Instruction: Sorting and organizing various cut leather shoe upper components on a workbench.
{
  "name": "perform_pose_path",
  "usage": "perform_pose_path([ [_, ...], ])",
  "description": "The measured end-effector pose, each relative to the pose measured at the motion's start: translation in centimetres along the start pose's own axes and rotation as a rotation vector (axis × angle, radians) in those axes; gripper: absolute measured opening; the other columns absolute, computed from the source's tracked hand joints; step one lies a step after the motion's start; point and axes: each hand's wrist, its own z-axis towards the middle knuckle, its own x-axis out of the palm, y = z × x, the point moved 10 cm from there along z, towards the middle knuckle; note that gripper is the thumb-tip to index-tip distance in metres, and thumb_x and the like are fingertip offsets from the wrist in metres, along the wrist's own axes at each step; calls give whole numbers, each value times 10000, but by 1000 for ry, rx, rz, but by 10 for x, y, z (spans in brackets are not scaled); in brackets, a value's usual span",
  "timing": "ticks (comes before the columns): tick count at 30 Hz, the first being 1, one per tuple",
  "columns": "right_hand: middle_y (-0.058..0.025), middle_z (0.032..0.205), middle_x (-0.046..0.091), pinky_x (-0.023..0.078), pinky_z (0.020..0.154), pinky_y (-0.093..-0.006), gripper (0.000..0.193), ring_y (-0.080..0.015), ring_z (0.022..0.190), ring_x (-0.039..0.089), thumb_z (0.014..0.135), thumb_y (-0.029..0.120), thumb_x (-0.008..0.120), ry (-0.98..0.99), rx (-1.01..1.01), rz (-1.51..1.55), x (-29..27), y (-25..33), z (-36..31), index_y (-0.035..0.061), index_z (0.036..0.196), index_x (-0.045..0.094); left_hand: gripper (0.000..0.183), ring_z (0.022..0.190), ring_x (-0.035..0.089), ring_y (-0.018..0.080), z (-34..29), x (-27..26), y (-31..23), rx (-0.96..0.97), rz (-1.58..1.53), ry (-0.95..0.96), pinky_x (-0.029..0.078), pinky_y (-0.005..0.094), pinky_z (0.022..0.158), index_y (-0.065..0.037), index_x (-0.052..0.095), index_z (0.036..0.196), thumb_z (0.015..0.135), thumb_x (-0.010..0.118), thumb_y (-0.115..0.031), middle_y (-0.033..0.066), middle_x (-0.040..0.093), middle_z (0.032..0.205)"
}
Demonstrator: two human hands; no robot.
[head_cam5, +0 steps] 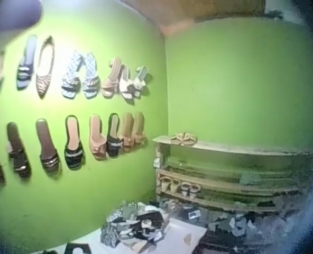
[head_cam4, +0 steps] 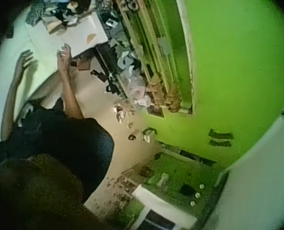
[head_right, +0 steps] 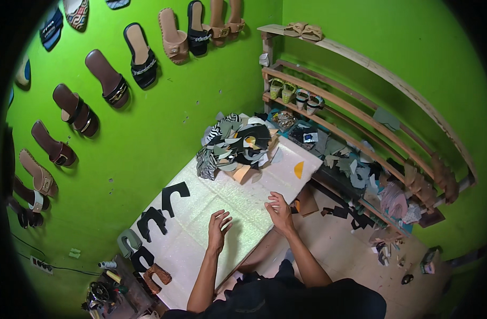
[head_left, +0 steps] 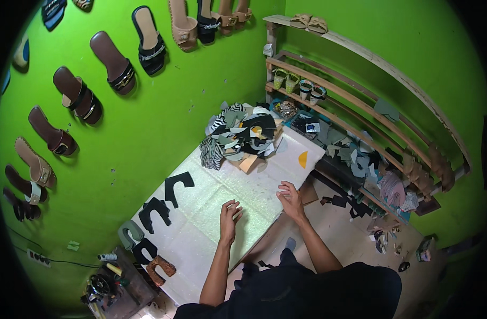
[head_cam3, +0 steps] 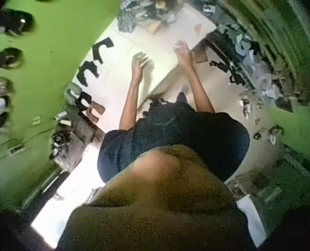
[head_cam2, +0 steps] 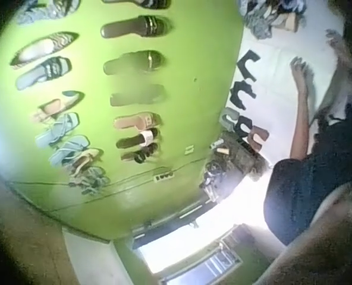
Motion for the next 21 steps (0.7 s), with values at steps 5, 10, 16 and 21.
perform_pose_path([
  [5,-149,1172,620,531,814,-304,459,-189,964,635,908,150,662,-5,-30,41,-60,-22,21,27,1309,476,426,1148,570,273,10,66,16,1,63,-28,471,406,963,-42,454,1304,967,529,-291,165,546,1293],
  [10,-129,1142,629,522,785,-293,442,-187,942,633,908,166,665,24,-48,117,-104,-37,53,34,1293,494,407,1131,578,266,28,125,22,47,71,-42,469,426,970,-50,455,1300,984,524,-296,155,561,1257],
  [16,-110,1136,634,516,775,-289,426,-183,924,628,901,150,663,60,-56,94,-126,-38,92,39,1280,503,366,1109,578,231,44,156,10,89,103,-96,480,424,950,-55,474,1285,996,506,-276,140,564,1245],
  [21,-108,1105,647,515,773,-291,403,-180,913,628,894,142,664,77,-50,103,-122,-42,129,38,1256,521,353,1087,578,224,70,155,3,102,95,-145,485,411,933,-55,481,1277,992,512,-262,135,570,1231],
])
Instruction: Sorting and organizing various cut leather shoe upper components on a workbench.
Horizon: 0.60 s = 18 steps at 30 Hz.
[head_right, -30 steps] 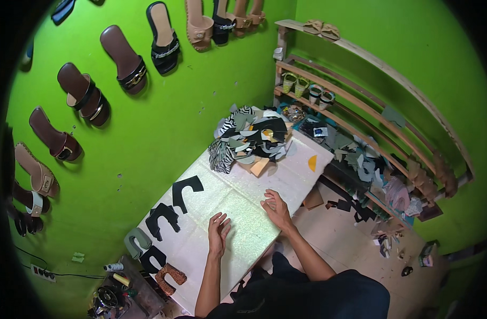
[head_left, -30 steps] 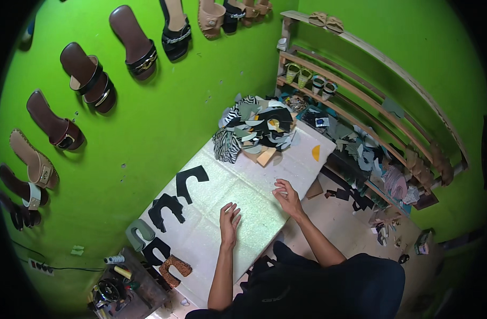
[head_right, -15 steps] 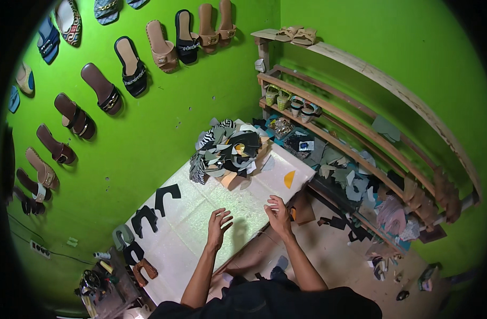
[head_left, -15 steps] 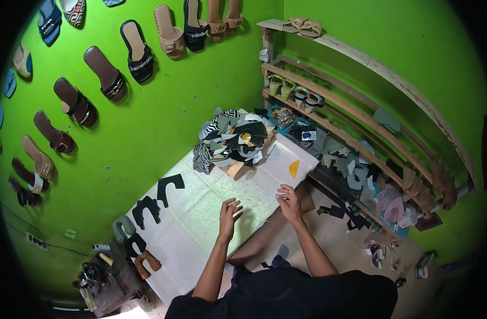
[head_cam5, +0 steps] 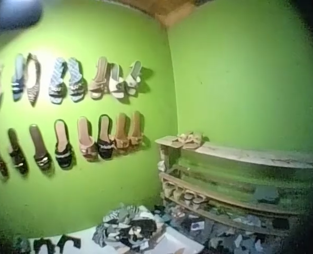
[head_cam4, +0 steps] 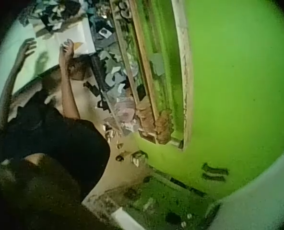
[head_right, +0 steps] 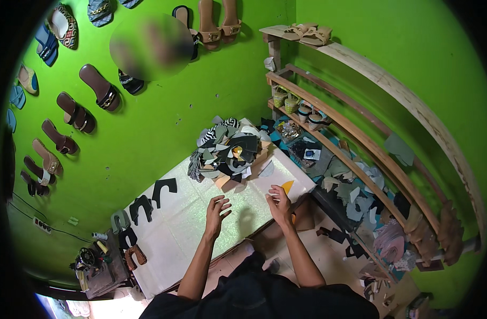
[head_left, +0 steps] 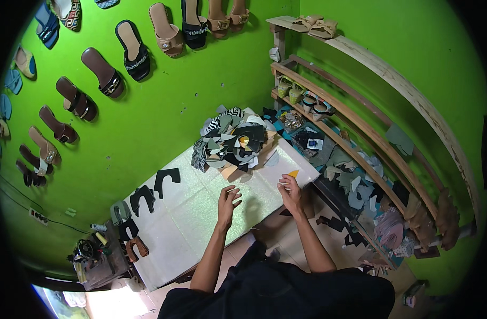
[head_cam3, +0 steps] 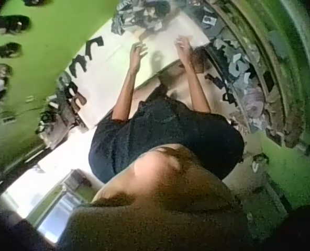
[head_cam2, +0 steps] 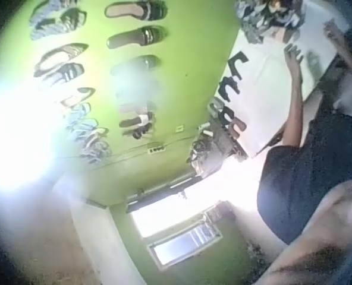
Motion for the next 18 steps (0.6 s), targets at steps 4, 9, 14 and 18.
perform_pose_path([
  [4,-108,1085,653,515,757,-293,395,-178,893,630,894,138,662,29,-29,-40,11,2,36,41,1252,527,358,1076,580,221,33,-8,-5,4,18,-55,489,412,913,-55,483,1274,985,530,-260,125,578,1205],
  [9,-105,1042,659,522,723,-298,366,-179,837,637,897,133,659,46,-47,-94,21,5,86,39,1231,544,338,1054,590,207,84,-11,-25,54,39,-103,491,396,882,-52,519,1237,967,563,-251,89,602,1106],
  [14,-103,992,663,527,699,-291,342,-183,807,643,893,126,664,49,-57,-138,43,3,131,24,1205,566,226,877,602,145,147,-31,-38,120,77,-123,505,318,774,-36,588,1120,941,576,-174,55,618,988],
  [18,-111,991,663,531,708,-303,334,-192,838,644,878,118,676,93,-44,-197,69,1,161,20,1181,575,123,707,571,91,192,-57,-51,324,283,-215,502,274,643,0,618,984,897,604,-87,51,641,839],
])
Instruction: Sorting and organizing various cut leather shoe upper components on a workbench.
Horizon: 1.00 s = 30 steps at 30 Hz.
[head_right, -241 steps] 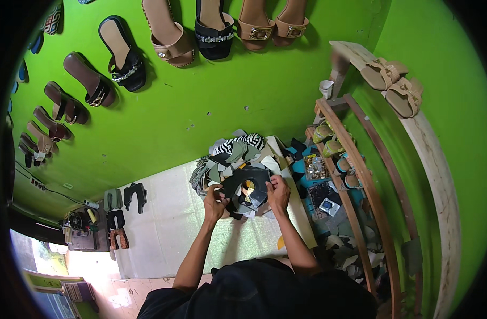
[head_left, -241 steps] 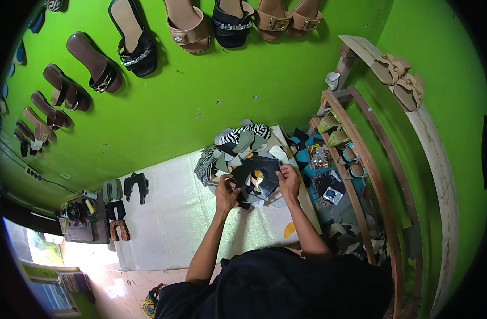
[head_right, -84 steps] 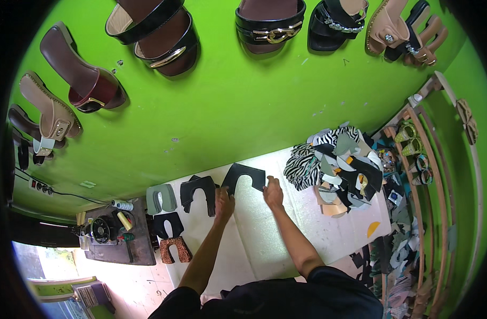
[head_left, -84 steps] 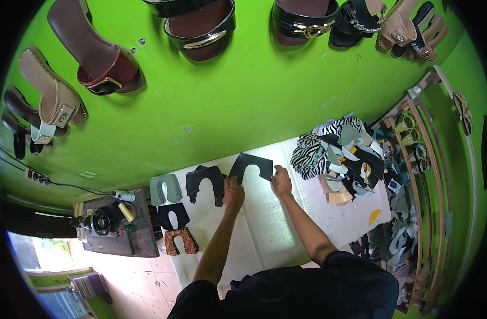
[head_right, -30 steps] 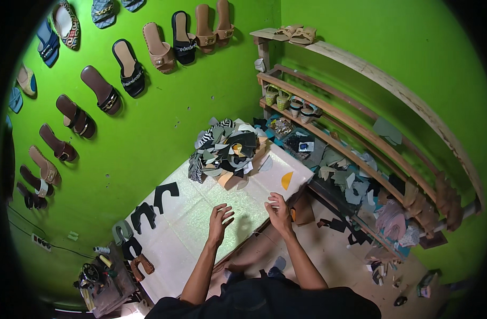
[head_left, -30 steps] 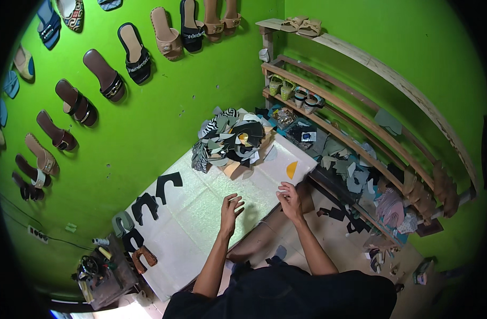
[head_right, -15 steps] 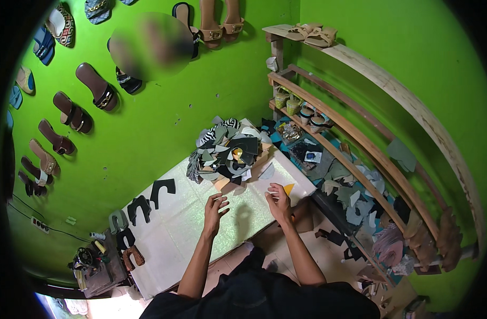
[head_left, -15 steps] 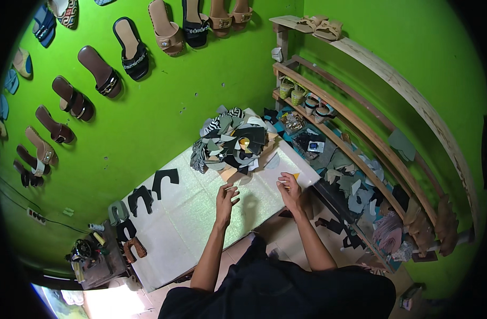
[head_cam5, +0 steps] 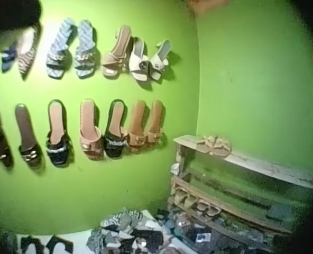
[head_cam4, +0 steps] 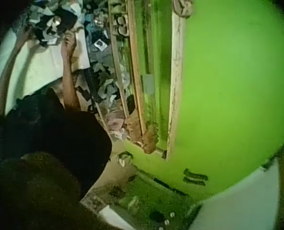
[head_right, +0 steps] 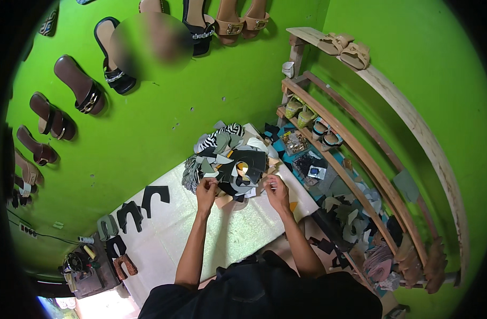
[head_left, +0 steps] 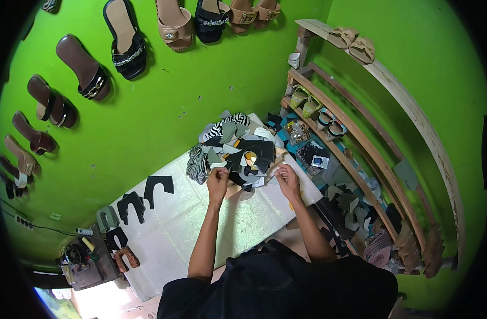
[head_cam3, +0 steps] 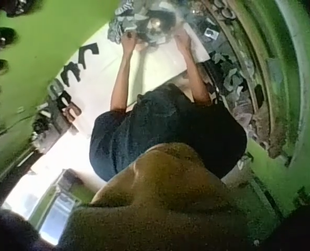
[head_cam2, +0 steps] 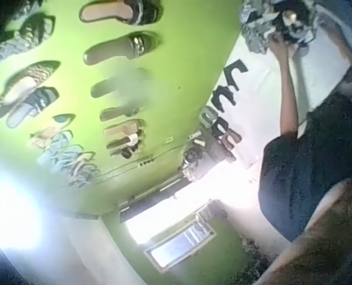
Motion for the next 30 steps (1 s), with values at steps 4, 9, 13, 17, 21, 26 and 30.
perform_pose_path([
  [4,-120,998,665,535,710,-311,336,-203,846,646,864,126,689,-6,4,-64,8,-9,34,21,1163,578,210,694,620,163,23,20,-25,93,345,40,508,309,659,42,605,942,848,672,-133,122,658,811],
  [9,-115,964,675,532,717,-317,338,-201,821,660,847,129,705,-144,20,-332,11,-48,74,31,1144,578,360,762,660,364,36,46,-37,176,612,2,520,407,702,33,591,963,781,763,-226,195,673,830],
  [13,-117,933,682,538,728,-322,381,-208,820,669,809,112,746,-91,153,-184,22,-63,87,30,1142,579,503,857,665,398,42,57,-18,111,741,34,526,444,738,-1,546,1045,699,834,-225,219,680,912],
  [17,-112,893,681,540,716,-320,407,-204,762,662,791,83,764,-72,159,-159,26,-66,97,24,1153,589,463,814,681,340,43,57,-10,90,712,0,536,395,713,-53,529,1059,705,815,-134,183,685,874],
  [21,-97,854,676,530,692,-302,354,-179,732,651,800,69,755,-34,154,-58,25,-62,107,16,1124,622,448,727,660,185,45,49,-1,-61,379,-6,520,314,664,-60,497,1061,724,792,-36,105,671,811],
  [26,-62,822,656,492,647,-270,281,-126,705,604,830,53,723,-16,79,168,8,-44,130,1,1091,630,516,709,615,141,46,37,-51,35,218,-89,505,278,672,-34,425,1134,754,771,11,63,632,772],
  [30,-29,807,634,459,614,-241,208,-88,690,557,877,44,671,47,60,353,3,-1,135,-17,1071,623,487,724,581,115,46,18,-83,94,148,-141,489,252,705,-7,482,1189,781,745,34,50,622,799],
])
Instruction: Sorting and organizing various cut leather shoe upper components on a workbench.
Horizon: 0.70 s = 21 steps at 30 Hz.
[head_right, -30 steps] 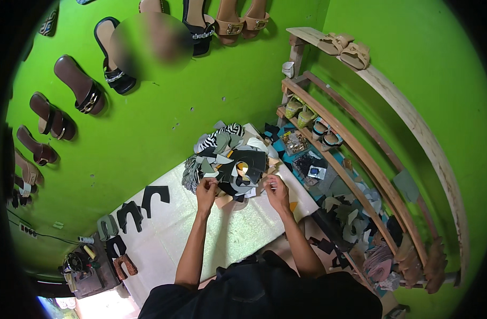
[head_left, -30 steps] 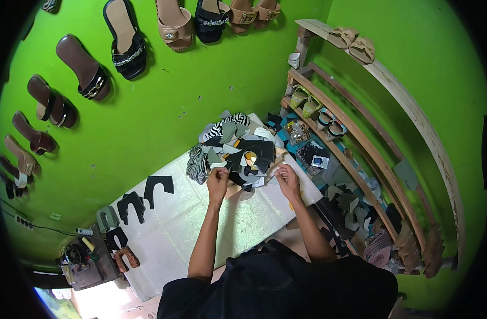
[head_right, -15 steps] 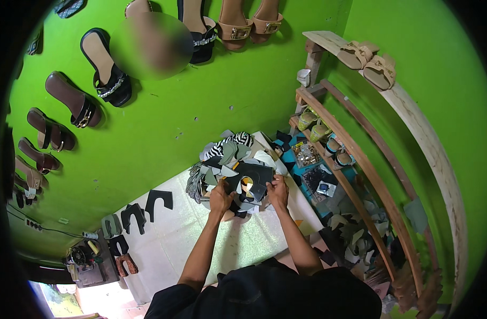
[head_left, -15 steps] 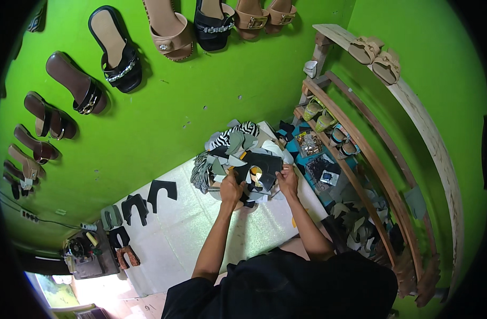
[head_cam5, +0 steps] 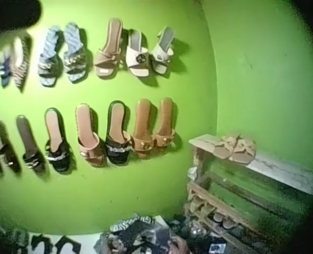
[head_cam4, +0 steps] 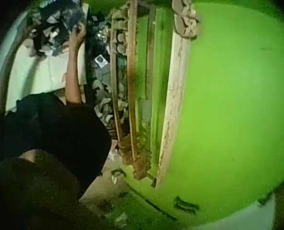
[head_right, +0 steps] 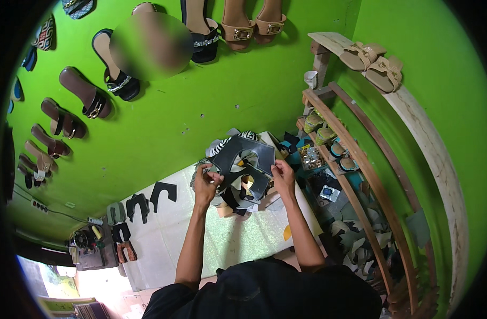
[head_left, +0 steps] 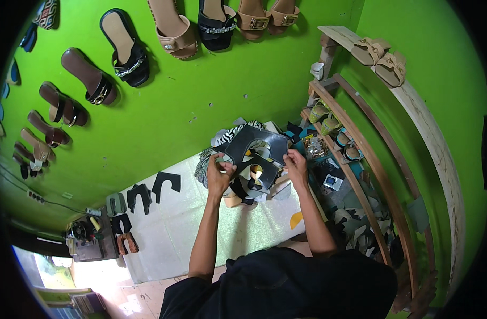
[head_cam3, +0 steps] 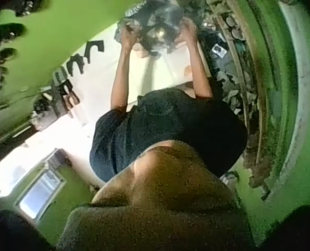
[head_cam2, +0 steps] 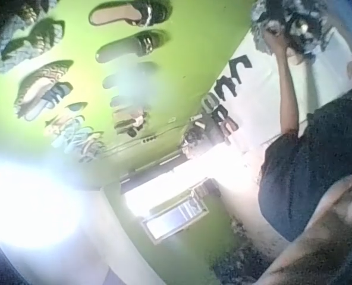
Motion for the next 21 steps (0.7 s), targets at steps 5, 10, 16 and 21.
perform_pose_path([
  [5,-32,832,628,462,616,-232,214,-83,687,560,887,66,665,119,-21,2,18,14,-15,-23,1076,622,254,732,560,92,-23,-25,-17,-55,-89,25,482,244,709,22,618,1047,816,721,23,9,595,795],
  [10,-67,848,658,488,653,-253,225,-114,720,602,857,96,699,285,3,-64,56,-18,-53,-26,1033,632,141,727,545,75,-79,-68,12,-125,11,-62,480,245,687,0,619,930,833,721,-14,-3,578,752],
  [16,-83,820,676,509,652,-265,212,-129,714,644,840,72,704,515,61,-107,112,-50,-120,-16,1016,626,131,691,493,70,-167,-127,64,-297,-23,-173,441,219,639,-49,607,889,829,709,6,-26,529,768],
  [21,-98,848,681,522,672,-287,278,-160,736,666,822,43,706,585,29,-210,151,-48,-173,12,1083,617,134,668,489,49,-220,-174,91,-371,-101,-249,430,206,601,-58,603,876,822,701,15,-37,540,760],
])
